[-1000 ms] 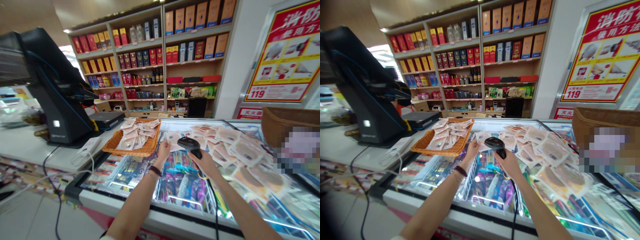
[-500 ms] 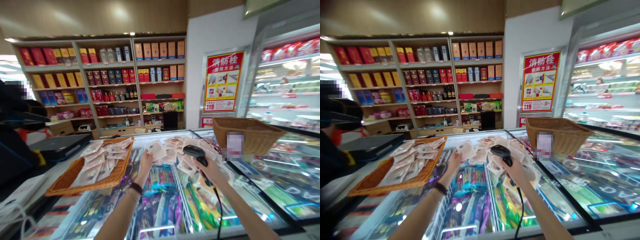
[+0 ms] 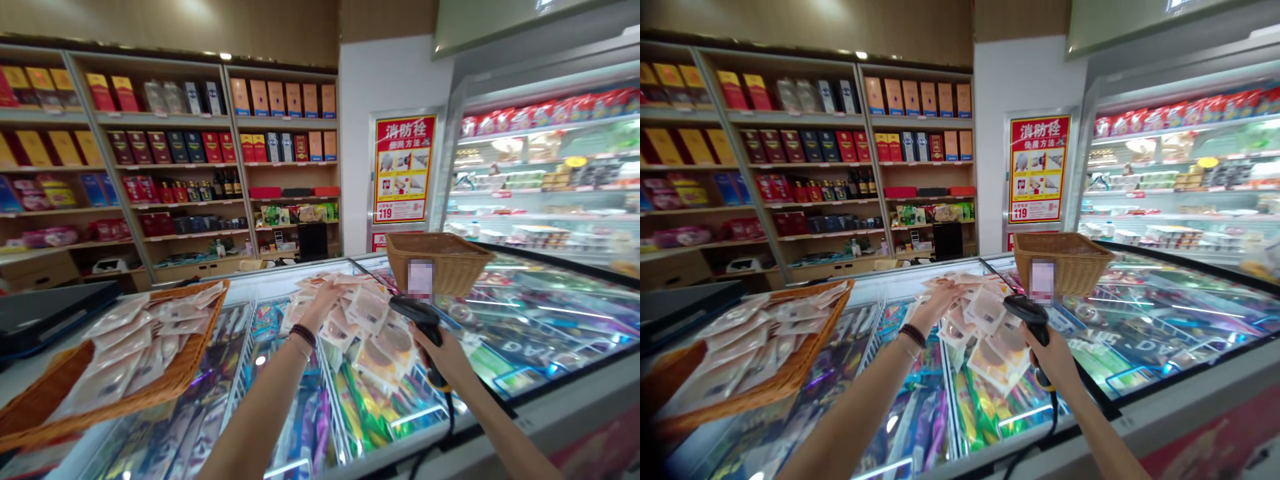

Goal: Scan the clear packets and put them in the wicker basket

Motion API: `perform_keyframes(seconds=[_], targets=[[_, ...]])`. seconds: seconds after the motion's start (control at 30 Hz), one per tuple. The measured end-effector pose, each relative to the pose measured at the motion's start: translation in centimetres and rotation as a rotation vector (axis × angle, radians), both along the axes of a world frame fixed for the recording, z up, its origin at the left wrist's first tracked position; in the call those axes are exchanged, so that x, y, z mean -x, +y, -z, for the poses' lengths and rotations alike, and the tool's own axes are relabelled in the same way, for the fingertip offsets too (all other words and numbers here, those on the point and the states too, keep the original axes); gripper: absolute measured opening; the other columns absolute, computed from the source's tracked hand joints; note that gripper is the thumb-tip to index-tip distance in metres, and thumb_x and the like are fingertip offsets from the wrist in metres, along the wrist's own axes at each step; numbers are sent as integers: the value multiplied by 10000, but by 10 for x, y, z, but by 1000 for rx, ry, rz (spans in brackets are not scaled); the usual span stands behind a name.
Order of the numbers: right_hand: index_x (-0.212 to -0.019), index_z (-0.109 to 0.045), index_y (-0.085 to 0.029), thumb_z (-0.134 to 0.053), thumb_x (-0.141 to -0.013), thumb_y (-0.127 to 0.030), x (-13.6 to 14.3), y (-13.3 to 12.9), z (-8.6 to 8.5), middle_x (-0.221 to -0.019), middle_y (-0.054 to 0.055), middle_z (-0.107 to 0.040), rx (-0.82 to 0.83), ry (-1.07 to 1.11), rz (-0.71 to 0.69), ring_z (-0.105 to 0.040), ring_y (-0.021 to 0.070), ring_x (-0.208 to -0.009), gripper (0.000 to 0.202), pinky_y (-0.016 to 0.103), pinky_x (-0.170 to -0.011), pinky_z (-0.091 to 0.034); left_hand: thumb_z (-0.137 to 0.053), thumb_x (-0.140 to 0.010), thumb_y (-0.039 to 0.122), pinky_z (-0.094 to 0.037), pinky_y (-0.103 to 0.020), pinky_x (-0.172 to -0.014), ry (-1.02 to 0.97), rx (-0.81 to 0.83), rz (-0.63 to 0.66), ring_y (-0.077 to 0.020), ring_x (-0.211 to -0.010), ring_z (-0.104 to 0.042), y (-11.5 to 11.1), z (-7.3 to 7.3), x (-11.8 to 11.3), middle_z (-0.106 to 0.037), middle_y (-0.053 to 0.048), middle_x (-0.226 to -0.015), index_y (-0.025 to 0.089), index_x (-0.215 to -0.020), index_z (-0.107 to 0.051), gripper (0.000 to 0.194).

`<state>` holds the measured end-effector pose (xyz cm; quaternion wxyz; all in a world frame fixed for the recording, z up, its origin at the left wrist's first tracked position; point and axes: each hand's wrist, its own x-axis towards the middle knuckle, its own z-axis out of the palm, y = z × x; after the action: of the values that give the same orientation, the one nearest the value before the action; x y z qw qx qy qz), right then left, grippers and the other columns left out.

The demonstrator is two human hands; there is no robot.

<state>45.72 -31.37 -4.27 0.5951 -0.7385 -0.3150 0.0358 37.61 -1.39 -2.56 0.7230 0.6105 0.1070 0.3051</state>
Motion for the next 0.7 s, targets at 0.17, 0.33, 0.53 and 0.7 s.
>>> perform_keyframes(seconds=[0.17,0.33,0.53,0.7], targets=[[-643,-558,-255,-664,-769,-724,8,13,-5,-386,0,-538,20,-39,4,-503,164,-352,497,303,-439,-429,-892,-672,213,-557,-379,-962,25,-52,-130,-238,-1007,-740,4,14,38,-774,-132,-1144,153,-1065,-728,430],[-638,-533,-264,-662,-752,-720,37,47,-22,-404,7,-549,42,-40,-103,-524,173,-360,488,302,-429,-423,-873,-689,254,-583,-416,-964,88,-225,-331,-281,-1022,-752,23,7,113,-801,-156,-1188,155,-1106,-790,436],[-683,-565,-253,-685,-738,-738,84,109,-33,-411,1,-560,-3,-30,-282,-525,171,-364,503,297,-431,-433,-782,-766,318,-599,-382,-914,120,-390,-577,-257,-988,-751,56,-11,230,-807,-137,-1167,171,-1138,-796,401],[-685,-572,-246,-699,-767,-741,126,158,-32,-428,3,-574,-39,-55,-436,-526,166,-358,518,299,-432,-445,-690,-793,258,-564,-435,-1022,300,-502,-907,-281,-1103,-727,82,-19,319,-779,-143,-1217,152,-1166,-762,394]])
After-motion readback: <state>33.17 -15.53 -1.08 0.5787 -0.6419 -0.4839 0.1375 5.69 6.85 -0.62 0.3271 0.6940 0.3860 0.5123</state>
